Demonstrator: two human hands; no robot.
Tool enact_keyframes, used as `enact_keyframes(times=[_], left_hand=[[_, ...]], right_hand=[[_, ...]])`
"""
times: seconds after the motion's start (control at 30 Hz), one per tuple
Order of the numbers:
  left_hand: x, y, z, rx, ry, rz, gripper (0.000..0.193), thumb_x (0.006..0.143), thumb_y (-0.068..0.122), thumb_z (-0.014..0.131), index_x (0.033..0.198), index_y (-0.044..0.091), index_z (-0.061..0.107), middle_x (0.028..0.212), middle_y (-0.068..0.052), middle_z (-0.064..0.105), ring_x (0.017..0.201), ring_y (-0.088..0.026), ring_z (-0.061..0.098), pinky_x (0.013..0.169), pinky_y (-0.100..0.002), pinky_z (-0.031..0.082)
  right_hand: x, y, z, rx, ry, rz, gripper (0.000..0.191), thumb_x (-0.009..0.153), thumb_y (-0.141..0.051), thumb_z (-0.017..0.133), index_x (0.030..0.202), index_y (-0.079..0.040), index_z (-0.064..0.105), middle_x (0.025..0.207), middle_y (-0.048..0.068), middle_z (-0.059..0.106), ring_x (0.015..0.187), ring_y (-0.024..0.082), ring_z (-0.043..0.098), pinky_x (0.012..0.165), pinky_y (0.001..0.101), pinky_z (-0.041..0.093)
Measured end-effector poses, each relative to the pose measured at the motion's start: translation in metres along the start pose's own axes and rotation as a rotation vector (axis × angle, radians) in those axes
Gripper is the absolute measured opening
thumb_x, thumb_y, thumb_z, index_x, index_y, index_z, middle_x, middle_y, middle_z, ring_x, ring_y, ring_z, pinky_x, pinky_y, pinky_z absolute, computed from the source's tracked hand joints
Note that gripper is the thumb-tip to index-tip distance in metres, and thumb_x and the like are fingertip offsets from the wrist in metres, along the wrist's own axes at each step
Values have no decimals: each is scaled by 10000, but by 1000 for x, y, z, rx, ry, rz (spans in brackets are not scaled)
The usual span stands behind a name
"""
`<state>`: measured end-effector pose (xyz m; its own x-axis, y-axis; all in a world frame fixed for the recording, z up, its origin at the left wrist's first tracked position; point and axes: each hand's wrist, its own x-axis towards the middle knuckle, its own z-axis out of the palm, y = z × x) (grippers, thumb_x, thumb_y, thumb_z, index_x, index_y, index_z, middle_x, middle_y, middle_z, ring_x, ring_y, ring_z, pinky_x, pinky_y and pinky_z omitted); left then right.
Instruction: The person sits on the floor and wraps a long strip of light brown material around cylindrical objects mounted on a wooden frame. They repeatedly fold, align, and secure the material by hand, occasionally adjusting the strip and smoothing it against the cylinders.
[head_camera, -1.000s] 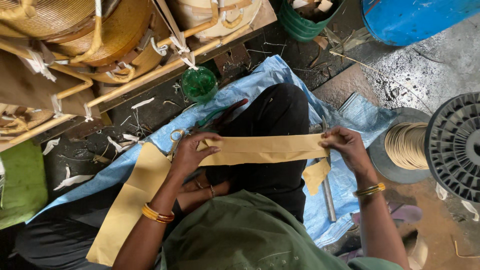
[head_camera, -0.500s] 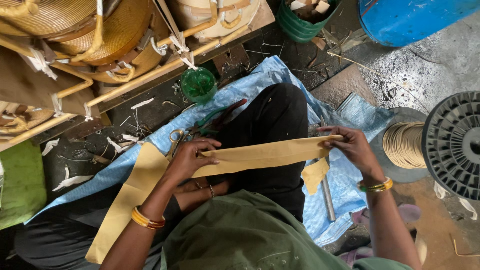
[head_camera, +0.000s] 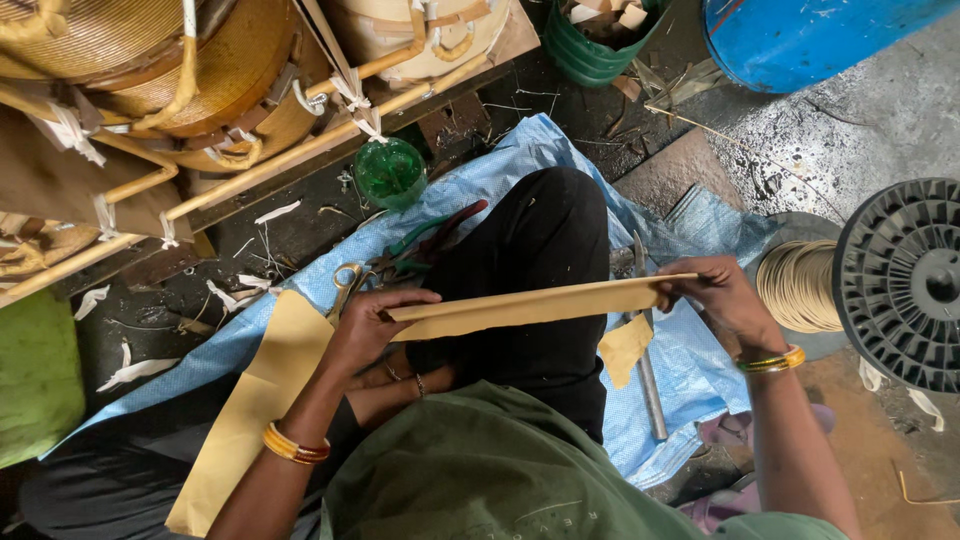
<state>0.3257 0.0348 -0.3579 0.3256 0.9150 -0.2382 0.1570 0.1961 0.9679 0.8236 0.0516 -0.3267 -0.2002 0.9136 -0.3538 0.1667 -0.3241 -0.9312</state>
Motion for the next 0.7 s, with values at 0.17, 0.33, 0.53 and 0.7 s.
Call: enact_keyframes(times=[0.17,0.33,0.53,0.7], left_hand=[[-6,16,-2,174,-25,223,706,620,-286,508,1134,107,792,1059,-77,760,1023,-214,730,885,-304,555],[-1,13,1,85,-50,245,701,636,-304,496,1116,108,798,1096,-93,757,1071,-237,720,917,-321,544],[2,2,7,116,-71,238,724,629,-297,466,1132,108,794,1090,-91,732,1089,-234,699,959,-330,545],[-5,6,9,188,-108,177,660,720,-259,538,1196,134,771,1168,-66,698,1138,-214,682,975,-329,515]], right_hand=[[5,-5,-14,-40,-23,-138,204,901,139,596,956,26,757,966,165,753,831,225,727,754,363,593],[17,7,-29,-78,-98,-276,224,878,155,607,933,-9,750,1018,159,746,922,227,732,814,355,601],[30,41,-31,-150,-38,-264,242,868,169,602,922,-15,751,1047,158,755,1021,239,731,907,347,586],[43,54,-23,113,-18,-149,191,892,28,598,1000,33,756,1148,166,728,1122,256,683,1004,366,507]])
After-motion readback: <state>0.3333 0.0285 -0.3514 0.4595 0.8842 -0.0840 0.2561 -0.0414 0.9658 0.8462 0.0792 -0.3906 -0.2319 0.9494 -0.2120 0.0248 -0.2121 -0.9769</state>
